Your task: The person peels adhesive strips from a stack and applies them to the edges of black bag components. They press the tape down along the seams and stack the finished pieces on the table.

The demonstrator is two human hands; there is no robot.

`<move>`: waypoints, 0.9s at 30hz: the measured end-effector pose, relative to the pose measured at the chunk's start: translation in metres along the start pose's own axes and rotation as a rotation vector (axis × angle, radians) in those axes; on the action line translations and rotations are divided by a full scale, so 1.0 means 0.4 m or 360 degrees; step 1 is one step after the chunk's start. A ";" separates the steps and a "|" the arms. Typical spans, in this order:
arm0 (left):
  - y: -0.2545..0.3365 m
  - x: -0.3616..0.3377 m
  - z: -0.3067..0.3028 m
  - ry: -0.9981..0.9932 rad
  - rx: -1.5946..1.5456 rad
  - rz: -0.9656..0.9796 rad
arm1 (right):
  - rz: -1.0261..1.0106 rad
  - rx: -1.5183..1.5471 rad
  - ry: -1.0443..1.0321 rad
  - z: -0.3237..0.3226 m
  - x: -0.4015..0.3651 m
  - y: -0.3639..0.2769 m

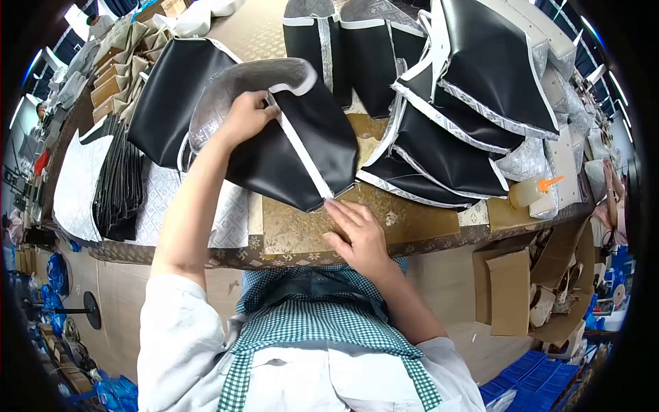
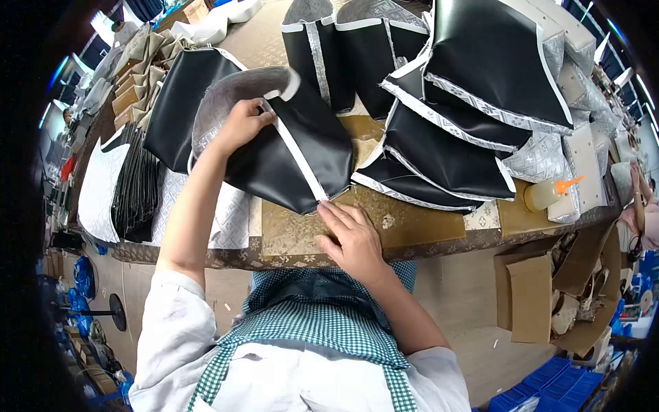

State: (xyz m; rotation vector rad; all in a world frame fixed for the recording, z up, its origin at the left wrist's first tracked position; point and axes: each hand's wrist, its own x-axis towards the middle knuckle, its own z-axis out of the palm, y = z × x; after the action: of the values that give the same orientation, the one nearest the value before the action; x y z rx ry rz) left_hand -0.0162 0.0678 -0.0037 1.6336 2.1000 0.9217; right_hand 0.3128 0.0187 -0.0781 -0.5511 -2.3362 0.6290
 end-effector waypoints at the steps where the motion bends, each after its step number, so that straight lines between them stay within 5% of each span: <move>1: 0.054 -0.029 -0.049 -0.0080 -0.0043 -0.0005 | 0.0046 0.0048 0.0044 -0.005 -0.002 -0.003; 3: 0.168 -0.100 -0.137 -0.0268 -0.0440 0.0208 | 0.0088 0.0146 0.0145 -0.012 -0.001 -0.006; 6: 0.315 -0.209 -0.269 -0.0358 -0.0397 0.0337 | 0.0173 0.0331 0.0174 -0.017 -0.003 -0.005; 10: 0.379 -0.232 -0.437 -0.0017 0.0449 0.0769 | 0.0184 0.0392 0.0217 -0.012 -0.009 0.006; 12: 0.433 -0.211 -0.514 -0.0308 0.0765 0.0798 | 0.0202 0.0416 0.0194 -0.010 -0.011 0.009; 16: 0.504 -0.219 -0.527 -0.0259 0.1029 0.1183 | 0.0293 0.0504 0.0237 -0.004 -0.014 0.011; 22: 0.452 -0.171 -0.544 0.0021 0.1117 0.1099 | 0.0425 0.0818 0.0766 0.015 -0.031 0.008; 27: 0.279 -0.033 -0.514 0.0311 0.1136 0.0897 | 0.0368 0.0934 0.0775 0.022 -0.036 0.011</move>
State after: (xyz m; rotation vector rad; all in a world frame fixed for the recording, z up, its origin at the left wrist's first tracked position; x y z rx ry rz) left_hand -0.0551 0.0109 0.2200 2.6857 2.2904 0.4864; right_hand 0.3180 0.0122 -0.0934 -0.6129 -1.5477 1.0974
